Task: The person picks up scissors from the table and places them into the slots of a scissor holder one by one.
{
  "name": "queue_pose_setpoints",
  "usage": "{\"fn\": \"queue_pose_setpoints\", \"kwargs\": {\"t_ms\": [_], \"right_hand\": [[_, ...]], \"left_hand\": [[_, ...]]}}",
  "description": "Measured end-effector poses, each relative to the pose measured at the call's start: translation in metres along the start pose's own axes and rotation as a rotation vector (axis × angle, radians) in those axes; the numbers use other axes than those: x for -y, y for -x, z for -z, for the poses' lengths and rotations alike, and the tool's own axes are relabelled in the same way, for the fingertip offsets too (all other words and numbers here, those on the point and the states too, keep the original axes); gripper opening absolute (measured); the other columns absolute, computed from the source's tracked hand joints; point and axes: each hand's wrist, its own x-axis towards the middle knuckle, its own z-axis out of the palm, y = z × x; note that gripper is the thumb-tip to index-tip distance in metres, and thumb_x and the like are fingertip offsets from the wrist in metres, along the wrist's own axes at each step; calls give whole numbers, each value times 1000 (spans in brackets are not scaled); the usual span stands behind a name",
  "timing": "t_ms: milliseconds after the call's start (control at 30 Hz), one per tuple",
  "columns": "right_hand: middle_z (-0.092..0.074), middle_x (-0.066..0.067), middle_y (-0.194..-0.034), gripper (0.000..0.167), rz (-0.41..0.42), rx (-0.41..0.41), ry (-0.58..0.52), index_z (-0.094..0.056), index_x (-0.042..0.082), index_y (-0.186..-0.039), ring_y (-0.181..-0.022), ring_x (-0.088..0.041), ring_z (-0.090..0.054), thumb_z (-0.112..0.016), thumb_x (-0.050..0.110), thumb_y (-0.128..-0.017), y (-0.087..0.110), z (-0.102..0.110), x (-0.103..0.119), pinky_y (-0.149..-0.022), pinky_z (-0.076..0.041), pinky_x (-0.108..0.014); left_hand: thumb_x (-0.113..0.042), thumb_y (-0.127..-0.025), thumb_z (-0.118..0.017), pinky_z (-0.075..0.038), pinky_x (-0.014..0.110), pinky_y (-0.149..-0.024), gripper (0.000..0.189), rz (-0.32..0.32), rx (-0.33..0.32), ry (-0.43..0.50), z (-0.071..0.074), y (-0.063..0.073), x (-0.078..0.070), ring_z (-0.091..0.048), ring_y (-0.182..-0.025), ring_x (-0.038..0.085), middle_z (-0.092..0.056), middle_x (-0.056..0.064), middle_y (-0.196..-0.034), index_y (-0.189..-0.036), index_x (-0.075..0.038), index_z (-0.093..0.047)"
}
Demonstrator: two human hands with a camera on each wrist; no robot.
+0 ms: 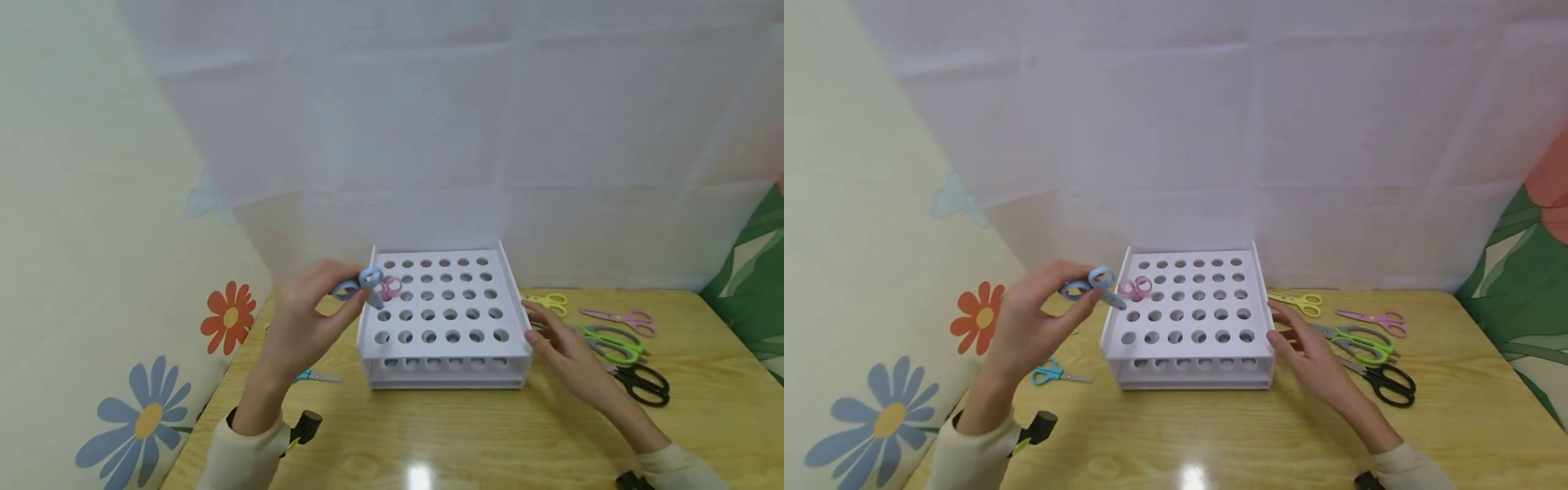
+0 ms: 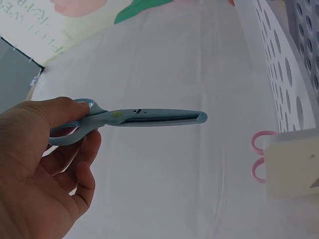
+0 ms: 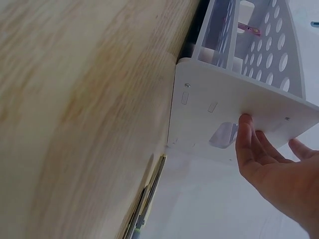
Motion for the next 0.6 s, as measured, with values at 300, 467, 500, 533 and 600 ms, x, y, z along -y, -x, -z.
{"fn": "queue_pose_setpoints", "kwargs": {"t_ms": [300,467,500,533,600], "right_hand": [[-53,-22,-143,54,-8,3,3,-35,25,-159,-112,-34,-64,-52,20,-108,-3,0,0,-84,-55,-36],[-53,-21,-143,54,-21,3,6,-34,26,-159,-112,-33,-64,-52,22,-109,-3,-1,-1,-84,-54,-35],[-53,-21,-143,54,-21,2,6,-34,26,-159,-112,-33,-64,-52,22,-109,-2,-1,-2,-84,-54,-35],[-53,-21,-143,54,-20,2,6,-34,26,-159,-112,-33,-64,-52,21,-109,-2,-1,-2,-84,-54,-34],[-53,-21,-143,54,-21,1,5,-34,25,-159,-112,-33,-64,-52,21,-109,-1,-1,-2,-84,-54,-34]], "left_hand": [[-2,-88,-79,-53,25,-82,27,42,46,-35,-13,5,15,-64,-92,13,-69,-2,-107,-114,-5,-72],[-4,-89,-79,-54,27,-81,25,71,67,-60,-19,6,23,-64,-93,12,-69,-3,-107,-113,-7,-72],[-4,-90,-78,-54,28,-81,24,75,69,-59,-20,7,25,-64,-92,12,-69,-3,-106,-113,-7,-72],[-5,-90,-78,-54,28,-80,24,78,72,-61,-21,7,26,-64,-92,12,-69,-2,-106,-113,-6,-72],[-6,-91,-78,-54,28,-80,23,84,76,-66,-23,7,30,-64,-92,12,-69,-2,-105,-113,-6,-72]]}}
